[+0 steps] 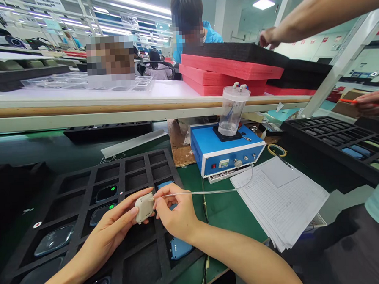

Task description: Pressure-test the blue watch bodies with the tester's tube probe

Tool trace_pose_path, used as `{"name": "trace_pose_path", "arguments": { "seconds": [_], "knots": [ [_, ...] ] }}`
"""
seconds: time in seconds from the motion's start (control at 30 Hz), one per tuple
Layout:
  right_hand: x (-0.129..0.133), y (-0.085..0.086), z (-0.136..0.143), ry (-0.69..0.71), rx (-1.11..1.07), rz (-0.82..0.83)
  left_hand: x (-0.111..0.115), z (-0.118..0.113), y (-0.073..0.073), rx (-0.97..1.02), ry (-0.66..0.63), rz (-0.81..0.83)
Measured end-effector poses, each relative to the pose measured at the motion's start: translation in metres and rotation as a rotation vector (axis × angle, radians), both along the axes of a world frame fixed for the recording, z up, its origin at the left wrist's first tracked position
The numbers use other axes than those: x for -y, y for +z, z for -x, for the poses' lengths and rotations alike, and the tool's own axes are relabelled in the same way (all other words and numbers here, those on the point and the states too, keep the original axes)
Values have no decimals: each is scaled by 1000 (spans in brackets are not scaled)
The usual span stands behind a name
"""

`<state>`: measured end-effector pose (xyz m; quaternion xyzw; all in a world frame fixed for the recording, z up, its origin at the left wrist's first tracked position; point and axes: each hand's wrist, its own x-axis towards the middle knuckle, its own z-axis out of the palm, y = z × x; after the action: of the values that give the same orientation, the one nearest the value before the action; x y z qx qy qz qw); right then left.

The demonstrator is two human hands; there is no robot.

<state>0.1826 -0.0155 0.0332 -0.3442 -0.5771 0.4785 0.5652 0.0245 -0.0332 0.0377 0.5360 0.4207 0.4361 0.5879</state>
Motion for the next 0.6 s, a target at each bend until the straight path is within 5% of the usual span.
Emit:
{"name": "trace_pose_path", "arguments": {
  "seconds": [0.6],
  "knots": [
    [-1, -3, 0, 2, -5, -14, -1, 1, -3, 2, -5, -1]
  ]
}}
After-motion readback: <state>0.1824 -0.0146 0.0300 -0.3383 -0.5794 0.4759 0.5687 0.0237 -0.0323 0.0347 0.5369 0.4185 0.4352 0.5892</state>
